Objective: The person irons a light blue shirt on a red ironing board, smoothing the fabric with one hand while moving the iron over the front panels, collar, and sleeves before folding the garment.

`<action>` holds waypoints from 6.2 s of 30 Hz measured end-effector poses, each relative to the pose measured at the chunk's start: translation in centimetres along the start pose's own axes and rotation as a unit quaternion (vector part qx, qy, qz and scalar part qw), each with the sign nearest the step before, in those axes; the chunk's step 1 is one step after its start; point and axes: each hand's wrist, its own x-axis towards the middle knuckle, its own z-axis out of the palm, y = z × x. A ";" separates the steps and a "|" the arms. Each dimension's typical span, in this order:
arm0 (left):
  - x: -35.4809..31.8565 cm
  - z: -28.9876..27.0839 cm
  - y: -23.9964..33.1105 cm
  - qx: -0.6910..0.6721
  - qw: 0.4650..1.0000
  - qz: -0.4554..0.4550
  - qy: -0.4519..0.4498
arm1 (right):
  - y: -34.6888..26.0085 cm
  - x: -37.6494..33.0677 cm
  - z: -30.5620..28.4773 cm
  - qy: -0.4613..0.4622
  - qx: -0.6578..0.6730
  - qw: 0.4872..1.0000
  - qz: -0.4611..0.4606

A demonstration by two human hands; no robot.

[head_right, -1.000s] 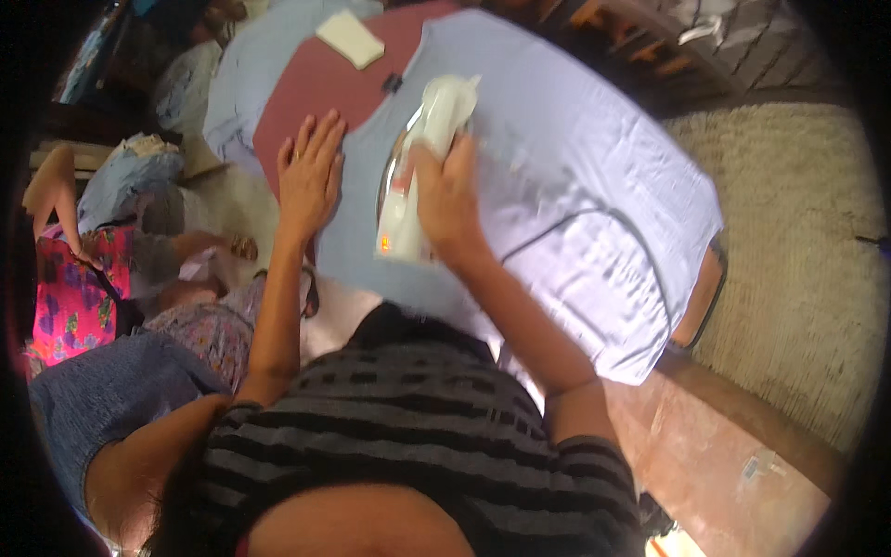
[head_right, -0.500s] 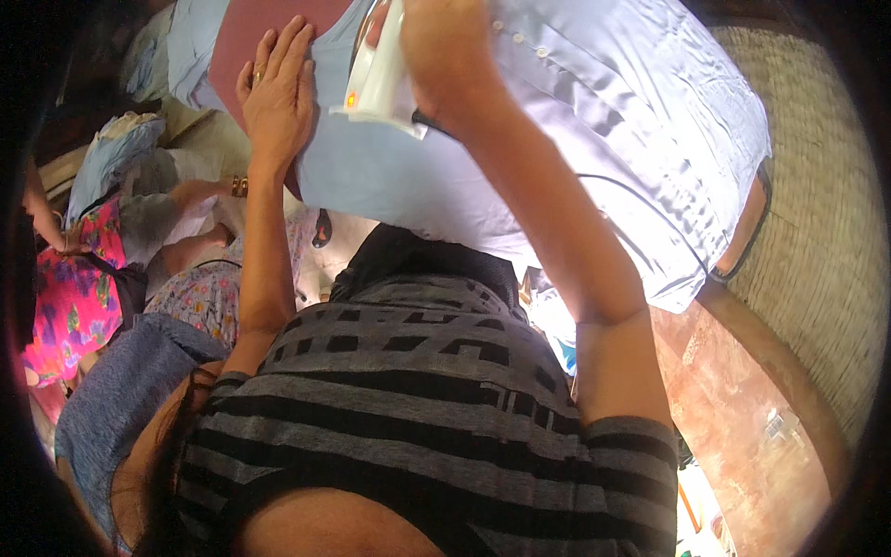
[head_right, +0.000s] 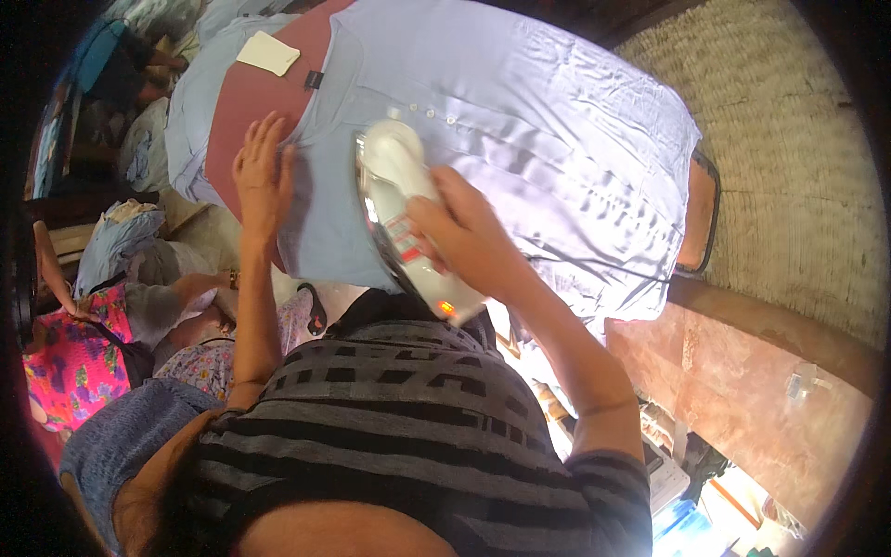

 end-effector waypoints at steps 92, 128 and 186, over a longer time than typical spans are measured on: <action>1.9 1.7 3.8 -0.024 0.991 -0.130 -0.010 | -14.2 25.5 -9.4 -0.072 -0.364 0.922 -0.112; 1.6 1.9 3.8 -0.040 0.990 -0.132 0.024 | -14.6 27.0 -10.0 -0.125 -0.359 0.909 -0.170; -9.8 -2.0 3.4 -0.089 0.940 -0.292 0.151 | -5.4 17.1 6.1 -0.223 -0.495 0.801 -0.253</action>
